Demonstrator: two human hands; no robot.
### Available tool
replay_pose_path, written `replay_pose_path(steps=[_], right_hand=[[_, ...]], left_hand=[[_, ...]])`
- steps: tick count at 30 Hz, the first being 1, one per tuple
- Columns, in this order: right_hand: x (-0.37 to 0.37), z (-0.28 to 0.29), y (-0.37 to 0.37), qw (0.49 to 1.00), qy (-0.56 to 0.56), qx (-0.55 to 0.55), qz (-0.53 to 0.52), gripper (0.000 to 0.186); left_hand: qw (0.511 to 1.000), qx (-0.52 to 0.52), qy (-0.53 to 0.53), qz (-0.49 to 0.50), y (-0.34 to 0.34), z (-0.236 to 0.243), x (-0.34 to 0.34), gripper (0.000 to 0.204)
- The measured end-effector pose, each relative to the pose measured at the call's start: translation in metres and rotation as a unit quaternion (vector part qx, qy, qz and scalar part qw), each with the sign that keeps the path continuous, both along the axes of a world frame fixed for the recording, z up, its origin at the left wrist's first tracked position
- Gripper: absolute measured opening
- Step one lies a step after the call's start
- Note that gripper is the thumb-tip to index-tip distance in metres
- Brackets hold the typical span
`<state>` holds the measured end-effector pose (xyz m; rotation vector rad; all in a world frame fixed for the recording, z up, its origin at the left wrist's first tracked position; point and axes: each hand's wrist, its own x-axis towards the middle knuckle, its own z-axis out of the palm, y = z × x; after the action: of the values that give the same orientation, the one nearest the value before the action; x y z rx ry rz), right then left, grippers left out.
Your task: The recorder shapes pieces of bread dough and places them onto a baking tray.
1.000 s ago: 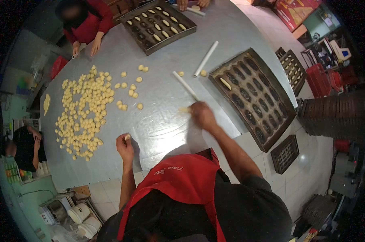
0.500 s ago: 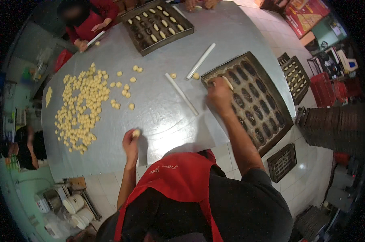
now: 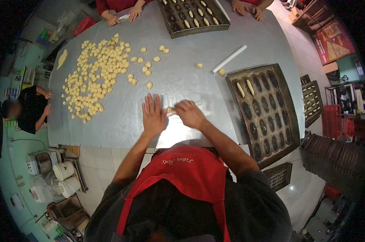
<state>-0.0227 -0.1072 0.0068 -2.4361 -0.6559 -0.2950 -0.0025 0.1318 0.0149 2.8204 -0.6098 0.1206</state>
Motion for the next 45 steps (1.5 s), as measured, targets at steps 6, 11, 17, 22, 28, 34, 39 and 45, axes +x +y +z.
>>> replay_pose_path(steps=[6, 11, 17, 22, 28, 34, 39, 45], right_hand=[[0.033, 0.005, 0.028, 0.998, 0.022, 0.018, -0.053, 0.046], [-0.039, -0.008, 0.01, 0.979, 0.195, 0.035, -0.039, 0.042], [0.011, 0.0, 0.021, 0.965, 0.048, -0.064, -0.25, 0.03], [-0.003, -0.006, 0.048, 0.999, -0.018, -0.05, -0.01, 0.052], [-0.036, -0.001, 0.051, 0.984, 0.073, -0.162, -0.016, 0.038], [0.039, 0.006, 0.113, 0.995, 0.037, -0.058, -0.071, 0.06], [-0.033, 0.007, 0.105, 0.98, 0.107, -0.161, -0.035, 0.084], [0.056, 0.011, 0.127, 0.988, 0.064, -0.122, -0.068, 0.08]], left_hand=[[0.997, -0.001, -0.069, 0.024, 0.011, 0.001, 0.042, 0.072], [0.994, 0.008, 0.042, -0.103, 0.019, 0.005, -0.057, 0.072], [0.974, -0.145, 0.11, -0.133, 0.003, 0.008, -0.047, 0.06], [0.983, -0.176, 0.03, -0.032, 0.001, 0.003, -0.032, 0.049], [0.985, -0.102, 0.007, -0.136, 0.028, -0.007, -0.073, 0.047], [0.963, -0.268, 0.041, 0.006, 0.072, 0.016, -0.017, 0.028], [0.922, -0.098, -0.139, 0.347, 0.233, -0.026, 0.033, 0.035], [0.912, -0.113, -0.071, 0.388, 0.268, -0.03, 0.084, 0.029]])
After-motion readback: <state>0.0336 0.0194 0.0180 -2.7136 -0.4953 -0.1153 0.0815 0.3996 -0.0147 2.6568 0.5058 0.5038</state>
